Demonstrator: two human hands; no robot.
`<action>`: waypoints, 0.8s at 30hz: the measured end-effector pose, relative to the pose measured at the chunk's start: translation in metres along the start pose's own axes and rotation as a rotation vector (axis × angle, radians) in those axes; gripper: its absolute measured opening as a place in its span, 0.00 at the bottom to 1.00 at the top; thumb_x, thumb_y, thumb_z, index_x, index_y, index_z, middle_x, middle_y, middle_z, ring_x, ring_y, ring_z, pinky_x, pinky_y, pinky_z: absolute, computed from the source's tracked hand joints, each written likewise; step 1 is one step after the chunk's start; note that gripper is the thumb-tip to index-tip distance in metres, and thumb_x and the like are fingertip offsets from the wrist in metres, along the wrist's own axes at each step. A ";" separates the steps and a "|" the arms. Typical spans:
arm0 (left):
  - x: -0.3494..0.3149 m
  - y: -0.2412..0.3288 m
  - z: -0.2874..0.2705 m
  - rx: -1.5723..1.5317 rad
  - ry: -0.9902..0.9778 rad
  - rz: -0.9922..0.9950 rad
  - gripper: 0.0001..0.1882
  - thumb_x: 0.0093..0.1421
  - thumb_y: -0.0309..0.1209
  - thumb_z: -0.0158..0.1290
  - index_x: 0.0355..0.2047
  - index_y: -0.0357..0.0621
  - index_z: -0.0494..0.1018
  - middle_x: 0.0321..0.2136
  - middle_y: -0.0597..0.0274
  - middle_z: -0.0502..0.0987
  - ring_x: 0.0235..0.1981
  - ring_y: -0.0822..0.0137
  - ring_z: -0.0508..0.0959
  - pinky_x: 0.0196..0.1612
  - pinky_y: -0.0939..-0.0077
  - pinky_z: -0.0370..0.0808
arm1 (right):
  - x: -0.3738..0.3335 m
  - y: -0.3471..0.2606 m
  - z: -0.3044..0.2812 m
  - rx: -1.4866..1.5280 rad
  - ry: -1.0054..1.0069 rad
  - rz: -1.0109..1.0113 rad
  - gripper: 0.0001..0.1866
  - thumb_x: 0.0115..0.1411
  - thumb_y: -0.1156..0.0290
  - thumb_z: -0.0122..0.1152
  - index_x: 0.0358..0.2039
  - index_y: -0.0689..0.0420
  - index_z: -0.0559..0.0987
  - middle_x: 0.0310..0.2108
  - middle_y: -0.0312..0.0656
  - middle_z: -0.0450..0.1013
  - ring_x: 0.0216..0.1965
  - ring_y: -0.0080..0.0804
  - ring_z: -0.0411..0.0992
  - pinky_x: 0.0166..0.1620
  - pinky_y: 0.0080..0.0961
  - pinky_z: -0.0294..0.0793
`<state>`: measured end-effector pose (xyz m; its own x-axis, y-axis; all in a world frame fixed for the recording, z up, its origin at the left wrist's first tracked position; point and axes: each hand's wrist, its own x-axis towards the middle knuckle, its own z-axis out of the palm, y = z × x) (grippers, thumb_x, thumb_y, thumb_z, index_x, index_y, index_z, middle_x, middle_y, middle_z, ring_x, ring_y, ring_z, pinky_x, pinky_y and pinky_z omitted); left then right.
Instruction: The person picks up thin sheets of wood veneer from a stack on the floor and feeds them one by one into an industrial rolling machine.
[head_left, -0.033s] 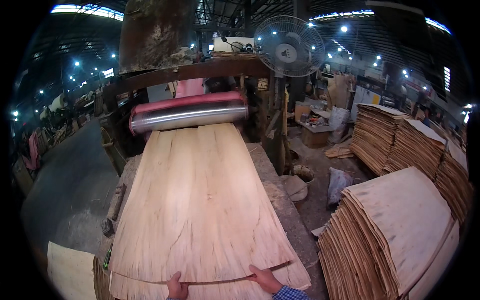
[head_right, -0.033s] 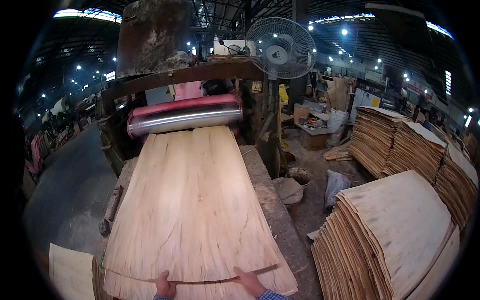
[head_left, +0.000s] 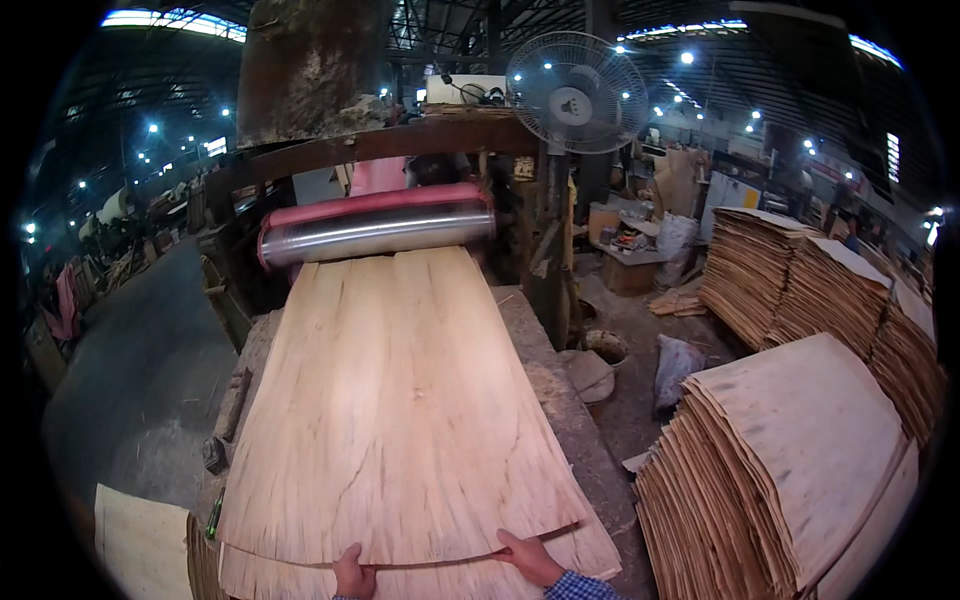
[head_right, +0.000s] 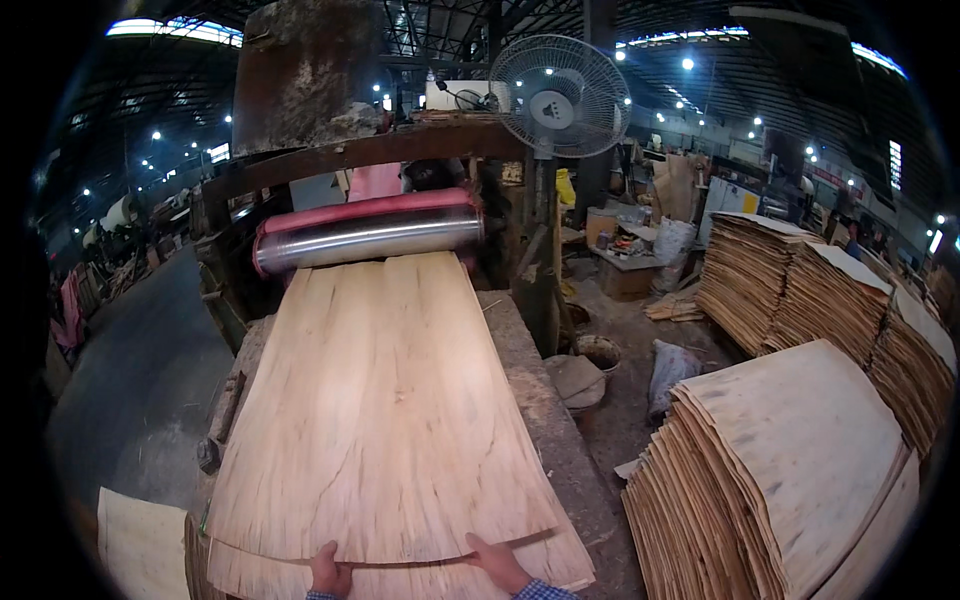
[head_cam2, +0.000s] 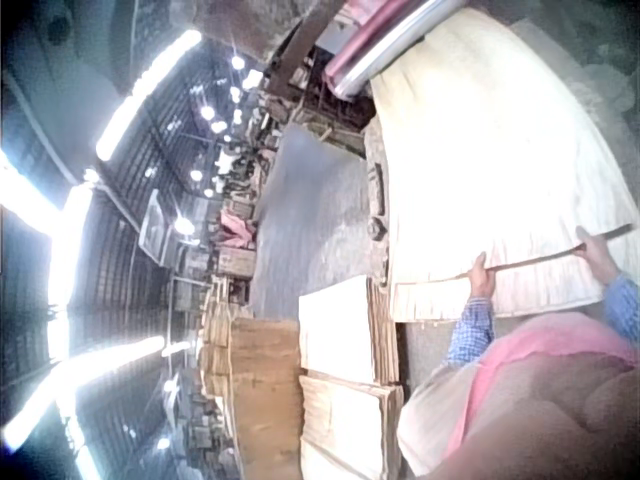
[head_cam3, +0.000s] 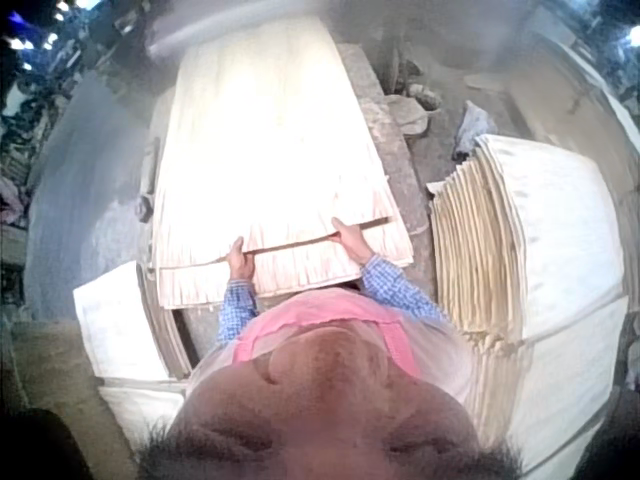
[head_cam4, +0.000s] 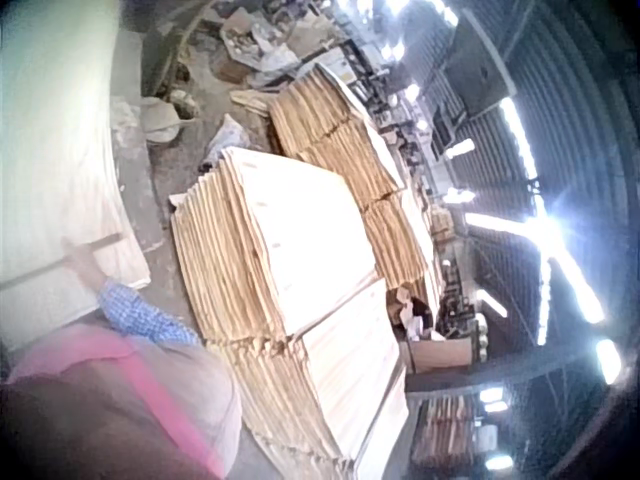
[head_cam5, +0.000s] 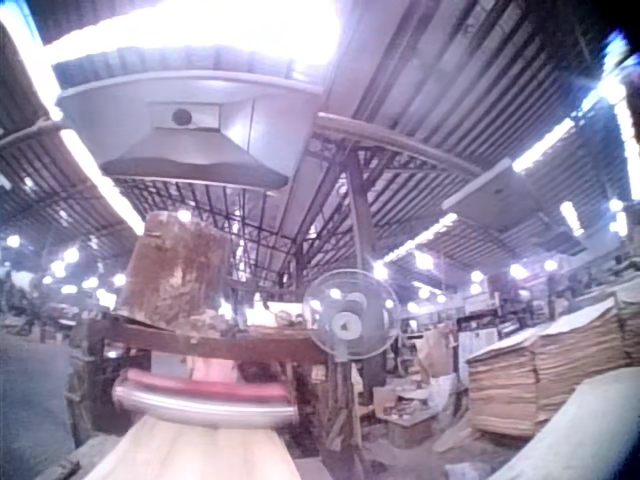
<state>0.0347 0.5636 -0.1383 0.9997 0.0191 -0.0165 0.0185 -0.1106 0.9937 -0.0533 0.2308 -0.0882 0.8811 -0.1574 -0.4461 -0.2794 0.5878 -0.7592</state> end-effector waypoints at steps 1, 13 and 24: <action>0.000 0.002 0.000 0.004 -0.007 -0.009 0.26 0.52 0.22 0.55 0.53 0.30 0.67 0.50 0.39 0.72 0.54 0.45 0.70 0.61 0.59 0.65 | 0.000 -0.001 0.001 -0.015 0.006 0.006 0.20 0.63 0.67 0.58 0.43 0.75 0.70 0.39 0.50 0.72 0.41 0.37 0.74 0.46 0.33 0.79; -0.004 0.009 0.002 -0.008 0.012 -0.046 0.27 0.50 0.20 0.57 0.53 0.30 0.67 0.50 0.40 0.72 0.53 0.46 0.70 0.59 0.60 0.67 | 0.009 0.011 -0.011 -0.084 -0.051 -0.017 0.22 0.64 0.63 0.57 0.41 0.75 0.73 0.40 0.50 0.74 0.42 0.35 0.75 0.46 0.29 0.78; 0.009 0.009 0.003 -0.874 -0.003 -0.469 0.16 0.61 0.25 0.49 0.49 0.32 0.68 0.46 0.51 0.74 0.48 0.58 0.74 0.51 0.66 0.73 | -0.007 -0.007 0.002 -0.058 -0.087 -0.021 0.20 0.65 0.70 0.53 0.52 0.68 0.66 0.48 0.48 0.70 0.46 0.37 0.73 0.49 0.35 0.77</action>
<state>0.0441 0.5598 -0.1299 0.8946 -0.1289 -0.4278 0.3940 0.6792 0.6192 -0.0563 0.2297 -0.0788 0.9161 -0.0981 -0.3887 -0.2799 0.5377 -0.7953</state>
